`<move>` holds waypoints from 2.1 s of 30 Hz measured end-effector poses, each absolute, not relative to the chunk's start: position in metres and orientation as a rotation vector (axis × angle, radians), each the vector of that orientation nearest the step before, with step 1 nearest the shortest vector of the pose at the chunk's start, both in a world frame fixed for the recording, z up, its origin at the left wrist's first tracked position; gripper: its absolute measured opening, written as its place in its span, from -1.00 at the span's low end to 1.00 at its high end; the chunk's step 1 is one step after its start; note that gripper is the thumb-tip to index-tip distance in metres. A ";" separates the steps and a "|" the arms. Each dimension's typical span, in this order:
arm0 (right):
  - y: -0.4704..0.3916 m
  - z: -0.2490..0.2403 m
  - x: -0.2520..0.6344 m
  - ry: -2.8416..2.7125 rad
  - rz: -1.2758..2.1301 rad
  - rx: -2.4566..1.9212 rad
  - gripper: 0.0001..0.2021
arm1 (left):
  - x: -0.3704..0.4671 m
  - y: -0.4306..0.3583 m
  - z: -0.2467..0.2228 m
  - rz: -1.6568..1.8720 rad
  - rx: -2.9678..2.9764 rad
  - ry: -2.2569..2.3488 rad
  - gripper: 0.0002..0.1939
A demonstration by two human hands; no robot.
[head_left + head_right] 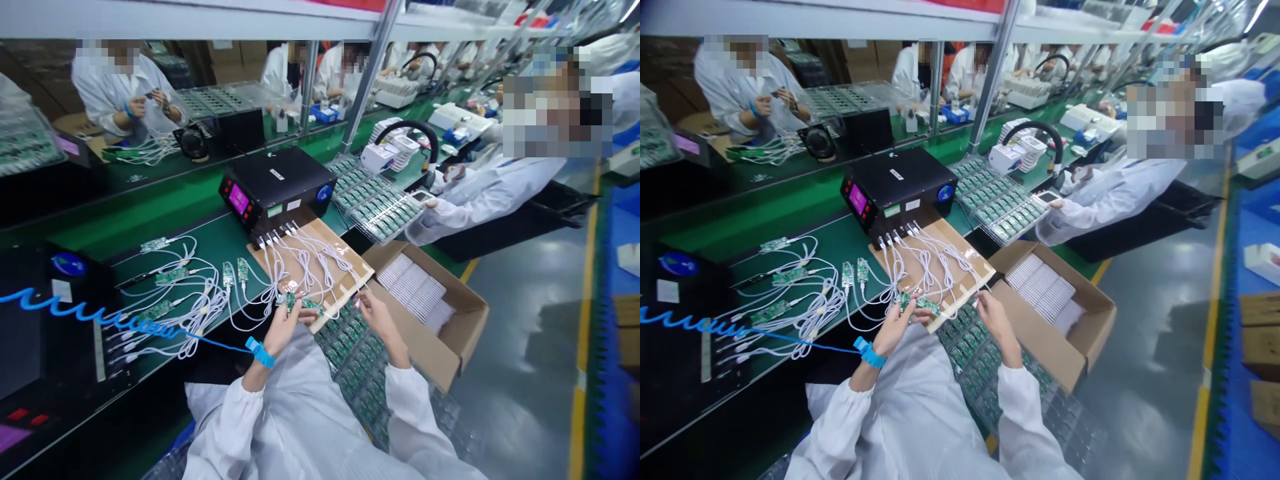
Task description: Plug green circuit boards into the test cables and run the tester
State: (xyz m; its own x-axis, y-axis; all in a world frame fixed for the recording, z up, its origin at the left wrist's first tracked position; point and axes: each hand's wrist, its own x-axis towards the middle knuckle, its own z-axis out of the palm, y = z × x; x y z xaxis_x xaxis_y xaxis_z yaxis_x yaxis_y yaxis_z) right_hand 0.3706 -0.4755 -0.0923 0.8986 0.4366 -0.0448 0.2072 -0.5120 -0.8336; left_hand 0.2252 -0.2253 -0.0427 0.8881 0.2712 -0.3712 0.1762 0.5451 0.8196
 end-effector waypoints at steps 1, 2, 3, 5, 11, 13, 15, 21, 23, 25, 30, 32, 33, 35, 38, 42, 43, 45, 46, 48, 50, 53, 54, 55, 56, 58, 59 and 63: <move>-0.475 -0.091 0.372 -0.400 0.302 -2.069 -0.65 | 0.224 -0.225 -0.043 0.051 1.042 0.476 -0.39; -0.473 -0.089 0.372 -0.344 0.292 -2.015 -0.60 | 0.222 -0.225 -0.044 0.055 1.097 0.455 -0.42; -0.469 -0.087 0.370 -0.304 0.285 -1.960 -0.55 | 0.221 -0.225 -0.045 0.065 1.160 0.438 -0.46; -0.459 -0.084 0.365 -0.268 0.283 -1.873 -0.47 | 0.220 -0.224 -0.048 0.084 1.280 0.424 -0.55; -0.434 -0.081 0.350 -0.238 0.180 -1.882 -0.38 | 0.221 -0.218 -0.050 0.034 1.440 0.388 -0.58; -0.431 -0.081 0.349 -0.264 0.056 -1.956 -0.42 | 0.223 -0.216 -0.048 0.007 1.463 0.354 -0.56; -0.431 -0.082 0.348 -0.276 -0.058 -1.993 -0.42 | 0.224 -0.214 -0.047 -0.025 1.469 0.328 -0.53; -0.428 -0.080 0.341 -0.146 -0.109 -1.905 -0.41 | 0.222 -0.211 -0.043 -0.210 1.455 0.306 -0.52; -0.421 -0.079 0.343 -0.095 -0.054 -1.860 -0.42 | 0.224 -0.204 -0.044 -0.293 1.473 0.287 -0.61; -0.413 -0.076 0.343 -0.068 -0.023 -1.838 -0.43 | 0.225 -0.198 -0.047 -0.342 1.401 0.267 -0.74; -0.403 -0.070 0.338 -0.067 0.001 -1.866 -0.46 | 0.220 -0.193 -0.059 -0.350 1.128 0.194 -0.68; -0.403 -0.073 0.339 -0.082 -0.013 -1.820 -0.49 | 0.213 -0.192 -0.061 -0.363 1.068 0.228 -0.67; -0.403 -0.075 0.340 -0.087 -0.020 -1.767 -0.49 | 0.210 -0.190 -0.060 -0.363 1.044 0.257 -0.68; -0.404 -0.080 0.344 -0.080 -0.027 -1.647 -0.47 | 0.202 -0.188 -0.054 -0.354 1.013 0.295 -0.68; -0.404 -0.084 0.346 -0.042 -0.024 -1.621 -0.36 | 0.196 -0.187 -0.038 -0.308 1.016 0.267 -0.59; -0.397 -0.076 0.342 -0.003 -0.069 -1.787 -0.34 | 0.214 -0.188 -0.018 -0.093 0.839 0.261 -0.49; -0.394 -0.074 0.341 -0.029 -0.061 -1.784 -0.36 | 0.222 -0.189 -0.014 -0.057 0.748 0.265 -0.49; -0.386 -0.071 0.341 -0.111 -0.042 -1.740 -0.44 | 0.242 -0.194 -0.010 0.030 0.618 0.302 -0.53; -0.382 -0.070 0.340 -0.152 -0.047 -1.710 -0.48 | 0.252 -0.198 -0.009 0.083 0.584 0.328 -0.55; -0.376 -0.069 0.337 -0.231 -0.035 -1.650 -0.57 | 0.268 -0.208 -0.009 0.185 0.564 0.381 -0.56; -0.373 -0.068 0.332 -0.289 0.006 -1.604 -0.64 | 0.279 -0.219 -0.011 0.267 0.576 0.411 -0.55; -0.372 -0.067 0.326 -0.354 0.048 -1.610 -0.71 | 0.289 -0.232 -0.015 0.340 0.617 0.425 -0.56; -0.372 -0.067 0.325 -0.377 0.050 -1.621 -0.73 | 0.291 -0.235 -0.016 0.347 0.630 0.426 -0.56; -0.372 -0.067 0.323 -0.403 0.055 -1.626 -0.74 | 0.293 -0.237 -0.016 0.342 0.639 0.424 -0.56; -0.372 -0.067 0.323 -0.428 0.063 -1.624 -0.75 | 0.294 -0.240 -0.017 0.330 0.645 0.422 -0.56; -0.373 -0.067 0.322 -0.461 0.082 -1.600 -0.75 | 0.296 -0.243 -0.016 0.309 0.645 0.418 -0.56; -0.373 -0.067 0.322 -0.470 0.087 -1.589 -0.75 | 0.297 -0.244 -0.016 0.305 0.642 0.419 -0.56; -0.373 -0.069 0.323 -0.482 0.056 -1.594 -0.77 | 0.301 -0.246 -0.015 0.339 0.635 0.441 -0.58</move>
